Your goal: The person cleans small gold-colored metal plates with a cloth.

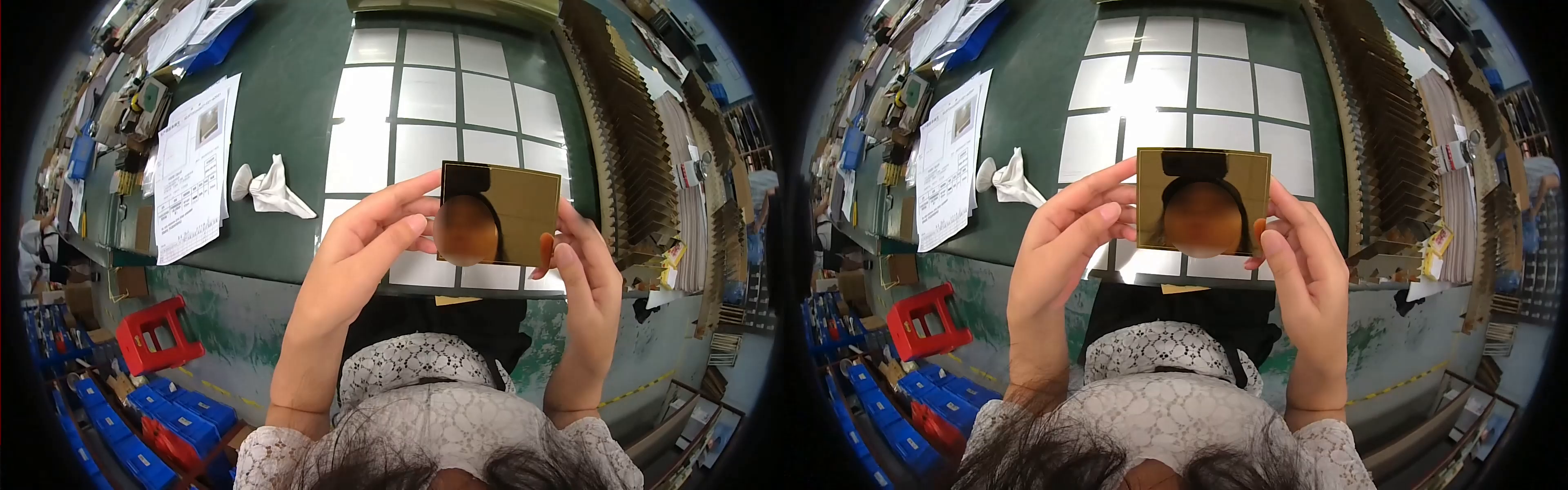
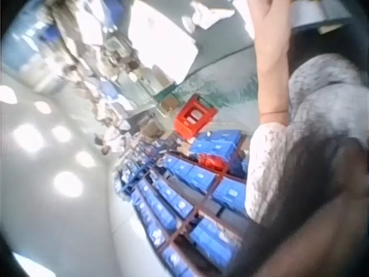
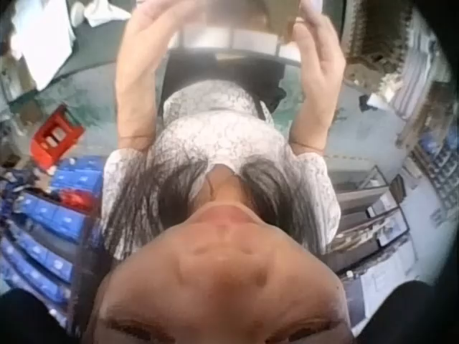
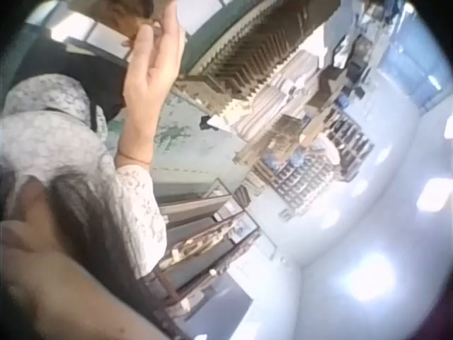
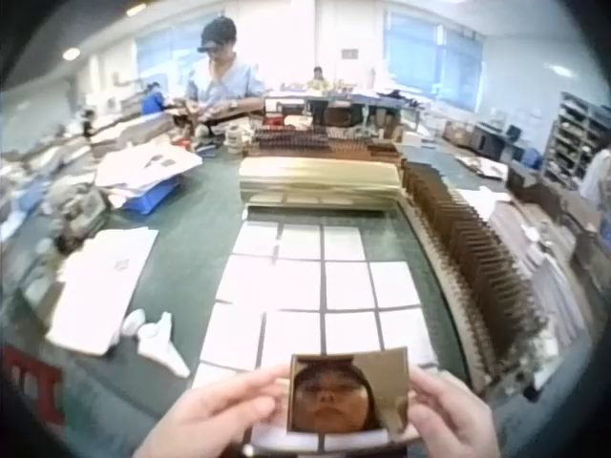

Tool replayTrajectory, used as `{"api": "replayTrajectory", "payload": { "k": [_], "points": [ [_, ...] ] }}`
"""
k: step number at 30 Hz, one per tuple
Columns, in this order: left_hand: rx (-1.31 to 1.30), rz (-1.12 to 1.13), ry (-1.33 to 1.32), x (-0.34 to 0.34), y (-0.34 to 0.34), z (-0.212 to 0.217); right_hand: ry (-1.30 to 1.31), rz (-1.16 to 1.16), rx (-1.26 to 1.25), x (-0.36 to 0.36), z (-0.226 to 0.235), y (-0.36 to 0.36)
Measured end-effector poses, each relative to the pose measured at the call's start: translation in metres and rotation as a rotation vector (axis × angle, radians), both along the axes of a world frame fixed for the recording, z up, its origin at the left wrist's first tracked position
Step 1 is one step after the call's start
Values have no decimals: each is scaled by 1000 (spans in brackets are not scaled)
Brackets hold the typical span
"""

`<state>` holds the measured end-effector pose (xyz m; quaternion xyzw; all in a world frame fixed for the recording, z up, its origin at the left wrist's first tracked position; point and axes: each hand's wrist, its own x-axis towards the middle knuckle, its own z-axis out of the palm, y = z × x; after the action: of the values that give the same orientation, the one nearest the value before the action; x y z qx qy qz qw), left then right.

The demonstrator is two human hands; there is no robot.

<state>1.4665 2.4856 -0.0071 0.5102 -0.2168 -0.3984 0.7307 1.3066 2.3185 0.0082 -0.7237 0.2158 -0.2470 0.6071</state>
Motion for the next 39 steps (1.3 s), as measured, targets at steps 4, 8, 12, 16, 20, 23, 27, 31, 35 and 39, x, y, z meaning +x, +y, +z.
{"api": "replayTrajectory", "payload": {
  "k": [4, 8, 12, 16, 20, 23, 27, 31, 35, 39],
  "points": [
    [-8, 0, 5, 0, -3, 0, -18, -3, 34, 2, -2, -1],
    [43, 14, 38, 2, -3, -6, -39, 43, 123, 5, 5, -2],
    [40, -20, 50, 3, -9, -8, -45, 58, 129, 0, 0, -12],
    [35, -17, 79, 3, -12, -6, -83, 101, 226, -1, -4, -19],
    [33, -7, 92, 3, -13, -9, -101, 130, 295, 0, -7, -24],
    [45, -17, 75, 4, -13, -7, -105, 123, 320, 1, -8, -24],
    [45, -10, 84, 3, -13, -8, -107, 143, 314, 1, -9, -25],
    [31, -6, 83, 3, -12, -8, -87, 101, 275, 4, -10, -23],
    [54, 7, 75, 3, -11, -6, -102, 109, 303, 4, -11, -23],
    [33, -5, 86, 5, -12, -7, -114, 82, 315, 3, -4, -18]
  ]
}}
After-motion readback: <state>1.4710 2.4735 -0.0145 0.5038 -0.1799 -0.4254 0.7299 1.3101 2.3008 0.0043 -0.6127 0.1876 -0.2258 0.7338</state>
